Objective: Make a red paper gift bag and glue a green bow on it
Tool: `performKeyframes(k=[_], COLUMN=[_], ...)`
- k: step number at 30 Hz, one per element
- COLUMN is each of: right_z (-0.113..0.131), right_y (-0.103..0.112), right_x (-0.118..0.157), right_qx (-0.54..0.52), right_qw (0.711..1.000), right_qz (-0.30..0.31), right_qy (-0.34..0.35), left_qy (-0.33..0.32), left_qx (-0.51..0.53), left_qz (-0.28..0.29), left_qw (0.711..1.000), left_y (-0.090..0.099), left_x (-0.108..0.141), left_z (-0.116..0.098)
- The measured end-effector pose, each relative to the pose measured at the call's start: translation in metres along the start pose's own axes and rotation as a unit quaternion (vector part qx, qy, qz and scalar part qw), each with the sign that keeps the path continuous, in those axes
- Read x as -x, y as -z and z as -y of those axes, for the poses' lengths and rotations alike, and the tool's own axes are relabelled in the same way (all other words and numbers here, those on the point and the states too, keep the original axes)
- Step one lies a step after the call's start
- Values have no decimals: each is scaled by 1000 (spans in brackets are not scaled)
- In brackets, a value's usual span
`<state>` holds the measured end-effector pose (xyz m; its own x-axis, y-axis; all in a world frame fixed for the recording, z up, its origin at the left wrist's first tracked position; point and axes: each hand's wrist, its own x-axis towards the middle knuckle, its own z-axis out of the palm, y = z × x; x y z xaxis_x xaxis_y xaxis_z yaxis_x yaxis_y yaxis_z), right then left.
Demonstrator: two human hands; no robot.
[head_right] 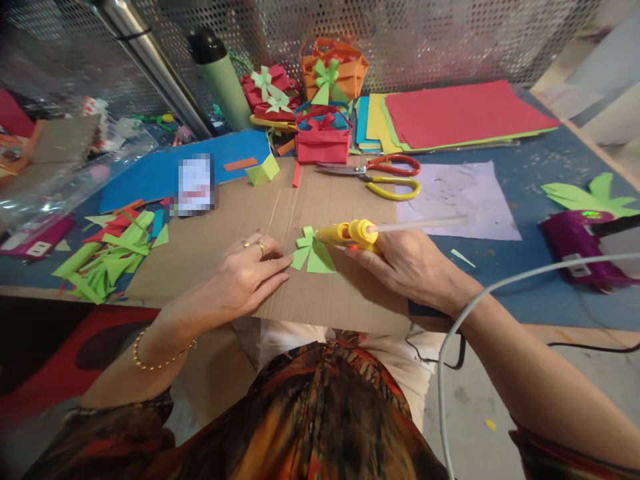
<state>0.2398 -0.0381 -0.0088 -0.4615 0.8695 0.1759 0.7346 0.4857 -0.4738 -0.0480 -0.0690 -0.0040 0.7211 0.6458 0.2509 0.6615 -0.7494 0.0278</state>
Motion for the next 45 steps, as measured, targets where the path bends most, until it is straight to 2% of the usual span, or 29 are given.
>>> performKeyframes(k=[10, 26, 33, 39, 41, 45], right_z=[-2, -4, -6, -7, -7, -11], right_y=[7, 8, 12, 9, 10, 11], right_x=[4, 4, 4, 5, 6, 6], right_qx=[-30, -31, -55, -27, -41, -74], right_qw=[999, 999, 998, 999, 999, 995], right_qz=[-12, 34, 9, 45, 33, -40], right_qy=[19, -1, 19, -13, -2, 47], left_qy=[0, 4, 7, 18, 20, 10], left_qx=[9, 16, 15, -4, -15, -53], left_qz=[8, 7, 11, 20, 23, 29], left_qw=[1000, 1000, 1000, 1000, 999, 998], left_y=[0, 1, 1, 3, 4, 3], left_x=[0, 0, 0, 0, -1, 0], left_z=[0, 0, 0, -3, -4, -2])
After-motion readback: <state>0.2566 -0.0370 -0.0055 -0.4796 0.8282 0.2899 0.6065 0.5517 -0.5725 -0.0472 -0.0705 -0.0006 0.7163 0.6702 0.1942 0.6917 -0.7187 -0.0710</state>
